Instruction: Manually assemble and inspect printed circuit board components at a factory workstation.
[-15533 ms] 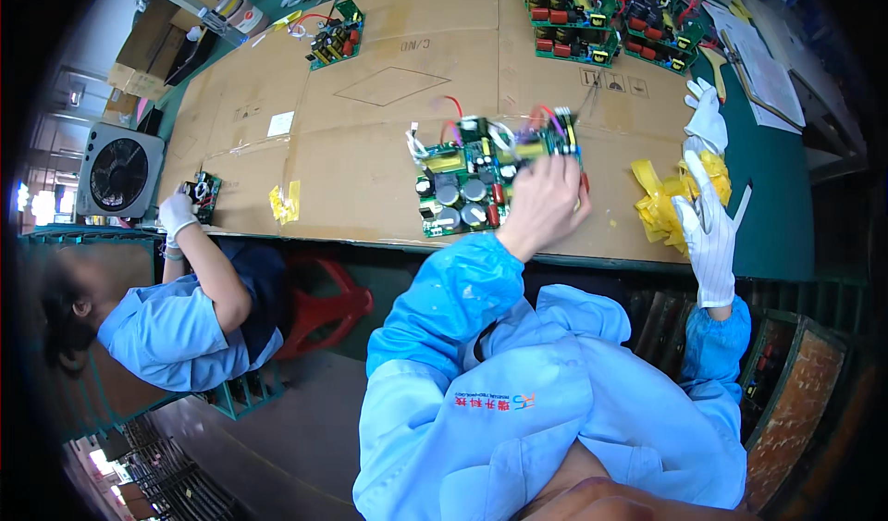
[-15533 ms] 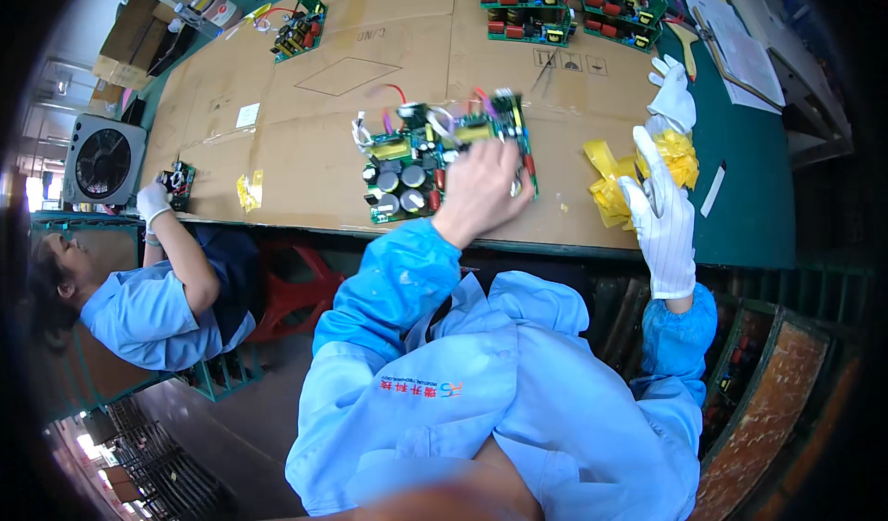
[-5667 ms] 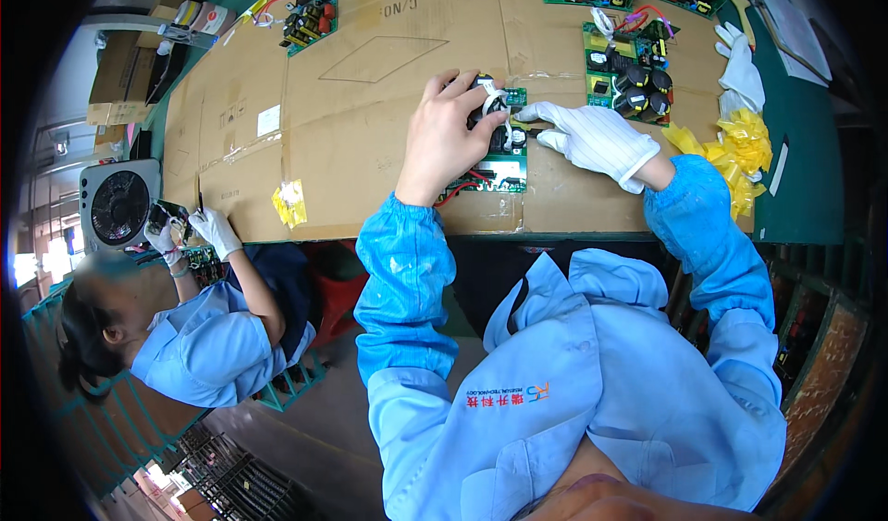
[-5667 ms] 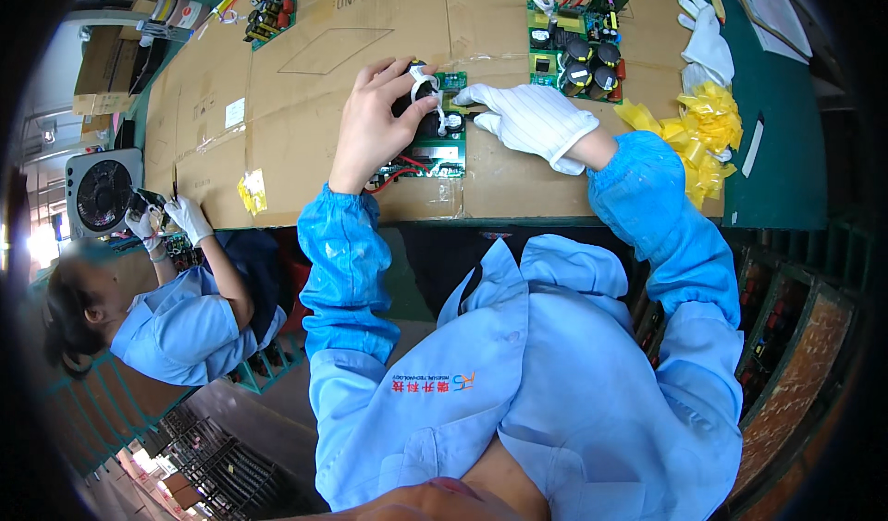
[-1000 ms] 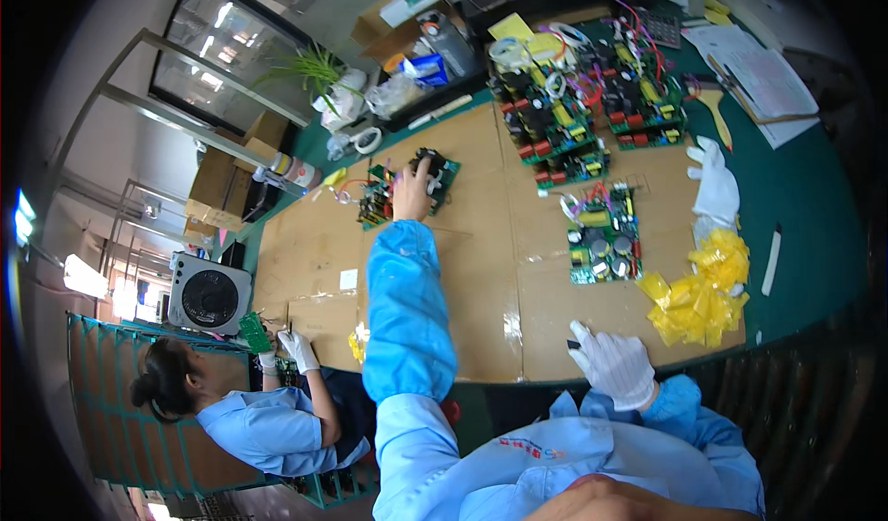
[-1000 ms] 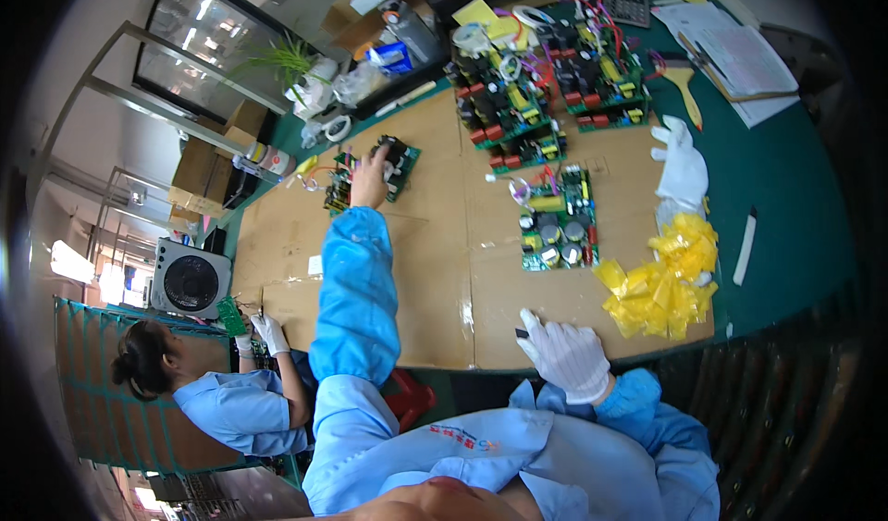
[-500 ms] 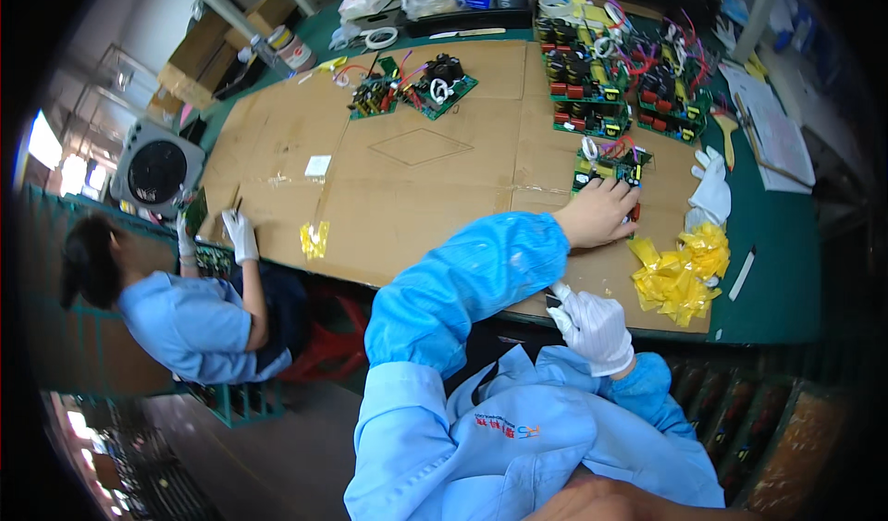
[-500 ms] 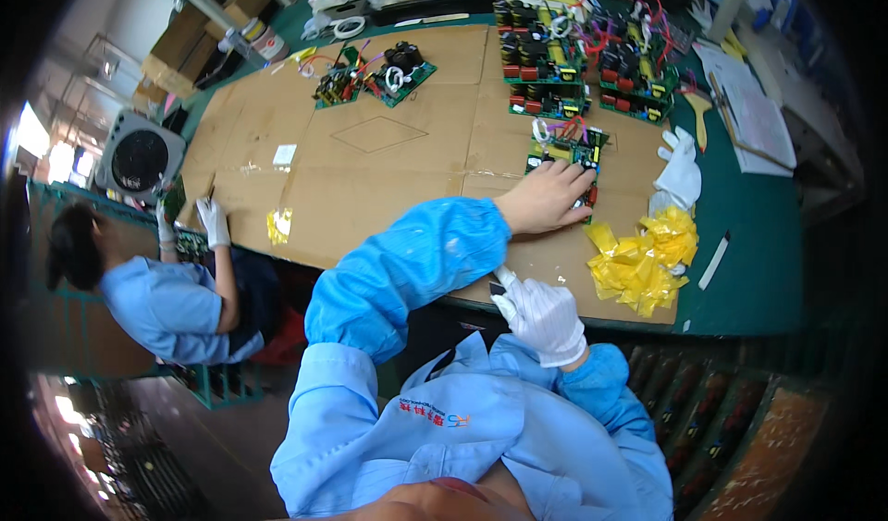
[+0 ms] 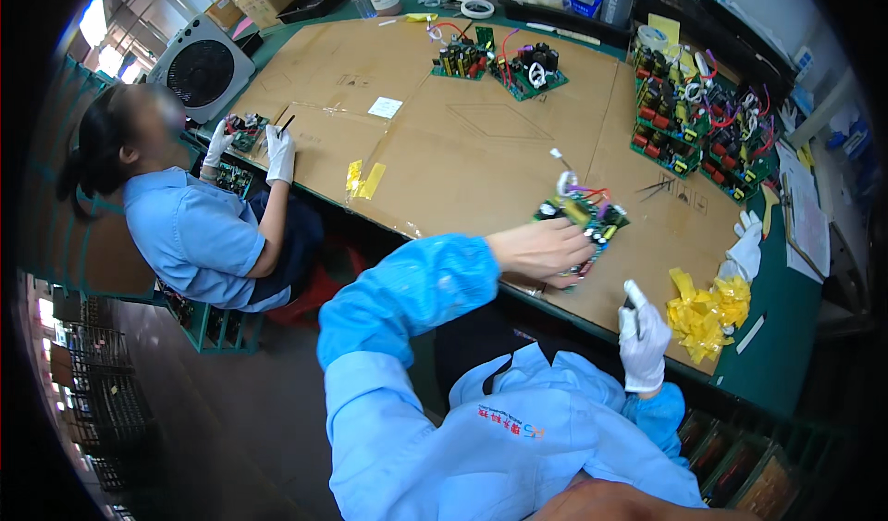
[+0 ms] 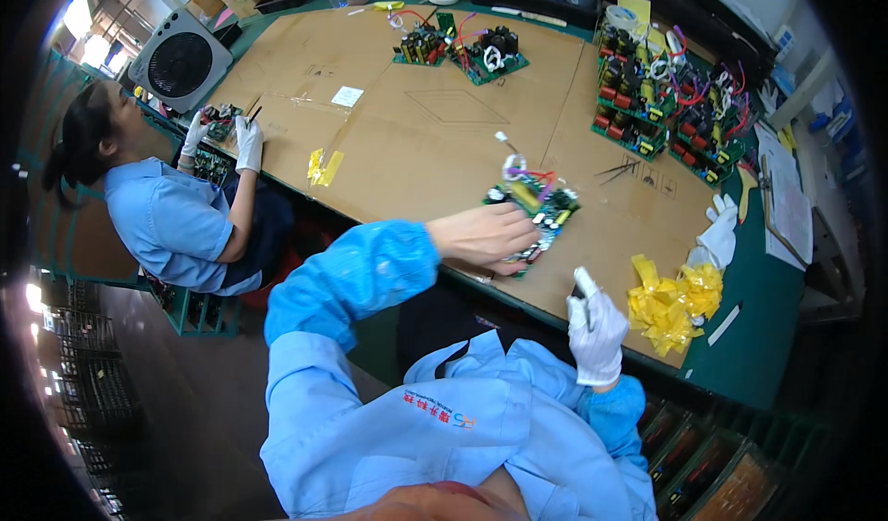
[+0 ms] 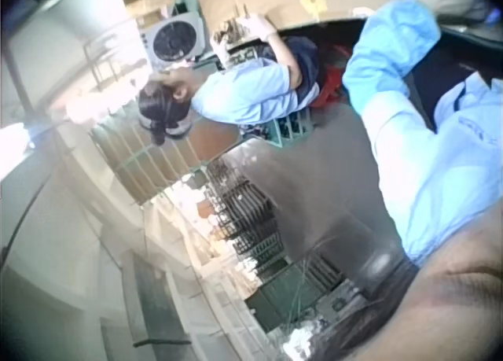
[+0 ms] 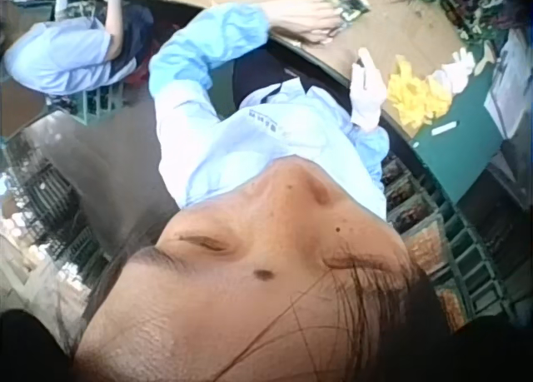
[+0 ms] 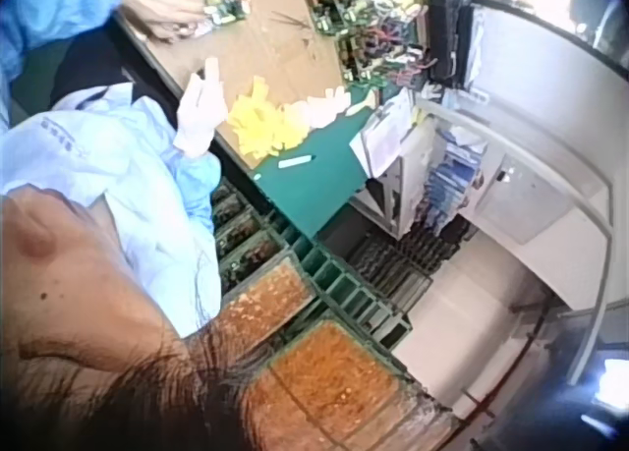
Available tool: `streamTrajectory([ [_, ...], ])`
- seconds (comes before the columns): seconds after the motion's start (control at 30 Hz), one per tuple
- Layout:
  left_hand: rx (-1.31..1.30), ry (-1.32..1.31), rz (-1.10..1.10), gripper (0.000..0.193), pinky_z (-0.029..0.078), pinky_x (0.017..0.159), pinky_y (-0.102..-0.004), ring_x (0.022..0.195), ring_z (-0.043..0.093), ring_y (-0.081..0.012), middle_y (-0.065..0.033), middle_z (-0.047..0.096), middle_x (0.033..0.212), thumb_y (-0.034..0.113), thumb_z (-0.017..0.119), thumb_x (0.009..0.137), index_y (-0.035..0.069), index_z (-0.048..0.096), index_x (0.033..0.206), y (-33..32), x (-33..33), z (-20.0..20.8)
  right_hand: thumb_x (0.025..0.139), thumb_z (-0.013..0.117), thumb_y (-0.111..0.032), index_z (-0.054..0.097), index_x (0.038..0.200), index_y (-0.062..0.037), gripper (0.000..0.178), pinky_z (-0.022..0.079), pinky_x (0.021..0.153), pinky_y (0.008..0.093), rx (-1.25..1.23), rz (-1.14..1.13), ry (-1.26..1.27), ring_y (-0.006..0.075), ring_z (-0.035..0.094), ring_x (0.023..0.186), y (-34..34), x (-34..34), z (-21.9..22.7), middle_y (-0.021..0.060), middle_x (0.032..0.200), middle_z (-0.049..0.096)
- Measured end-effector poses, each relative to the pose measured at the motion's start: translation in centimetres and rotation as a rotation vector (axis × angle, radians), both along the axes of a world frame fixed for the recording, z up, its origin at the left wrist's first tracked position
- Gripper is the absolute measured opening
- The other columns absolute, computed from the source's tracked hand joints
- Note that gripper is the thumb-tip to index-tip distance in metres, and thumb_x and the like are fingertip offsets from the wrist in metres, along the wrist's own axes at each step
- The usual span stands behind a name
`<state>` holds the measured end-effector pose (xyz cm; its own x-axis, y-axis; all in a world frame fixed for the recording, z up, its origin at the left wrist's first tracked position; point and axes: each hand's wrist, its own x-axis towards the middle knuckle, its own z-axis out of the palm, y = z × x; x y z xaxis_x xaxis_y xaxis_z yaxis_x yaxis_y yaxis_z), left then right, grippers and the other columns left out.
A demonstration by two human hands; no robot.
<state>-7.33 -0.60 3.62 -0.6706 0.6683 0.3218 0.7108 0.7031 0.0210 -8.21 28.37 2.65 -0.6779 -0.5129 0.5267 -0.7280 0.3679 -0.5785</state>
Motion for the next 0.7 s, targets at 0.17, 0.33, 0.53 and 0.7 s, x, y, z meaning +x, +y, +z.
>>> streamTrajectory([
  [0.17,-0.220,0.168,0.054,0.051,0.048,0.101,-0.0366,0.120,0.060,-0.0263,-0.0138,0.061,0.124,0.039,0.070,0.090,0.007,0.058,0.127,-7.1,6.6,0.8,0.091,0.071,-0.012,0.067,0.130,-0.0059,0.039,0.045,0.055,0.0363,0.006,0.072,0.074,0.0252,0.056,0.058,-2.9,-1.8,1.8,0.0100,0.073,0.059],
  [0.33,-0.035,0.145,0.768,0.055,0.041,0.111,-0.0494,0.131,0.052,-0.0373,-0.0098,0.056,0.141,0.003,0.068,0.078,0.020,0.065,0.130,-13.7,8.0,0.6,0.094,0.070,-0.014,0.067,0.130,-0.0048,0.038,0.046,0.058,0.0329,0.057,0.130,0.040,0.0244,0.056,0.060,-5.2,-2.0,2.4,0.0119,0.083,0.066],
  [0.53,0.683,0.179,0.866,0.023,0.045,0.104,-0.0455,0.121,0.057,-0.0389,-0.0203,0.064,0.126,0.013,0.063,0.096,0.002,0.069,0.115,-10.7,3.5,0.6,0.090,0.073,-0.015,0.067,0.129,-0.0073,0.040,0.049,0.056,0.0326,0.067,0.144,0.094,0.0230,0.066,0.065,-6.5,-2.3,1.8,0.0073,0.079,0.068],
  [0.7,0.628,-0.007,0.925,0.025,0.048,0.102,-0.0471,0.120,0.061,-0.0429,-0.0235,0.068,0.125,0.023,0.063,0.099,0.003,0.074,0.109,-8.6,2.8,0.9,0.089,0.073,-0.013,0.068,0.127,-0.0060,0.038,0.052,0.060,0.0331,0.031,0.111,-0.020,0.0247,0.067,0.068,-6.0,-2.3,2.0,0.0100,0.085,0.070],
])
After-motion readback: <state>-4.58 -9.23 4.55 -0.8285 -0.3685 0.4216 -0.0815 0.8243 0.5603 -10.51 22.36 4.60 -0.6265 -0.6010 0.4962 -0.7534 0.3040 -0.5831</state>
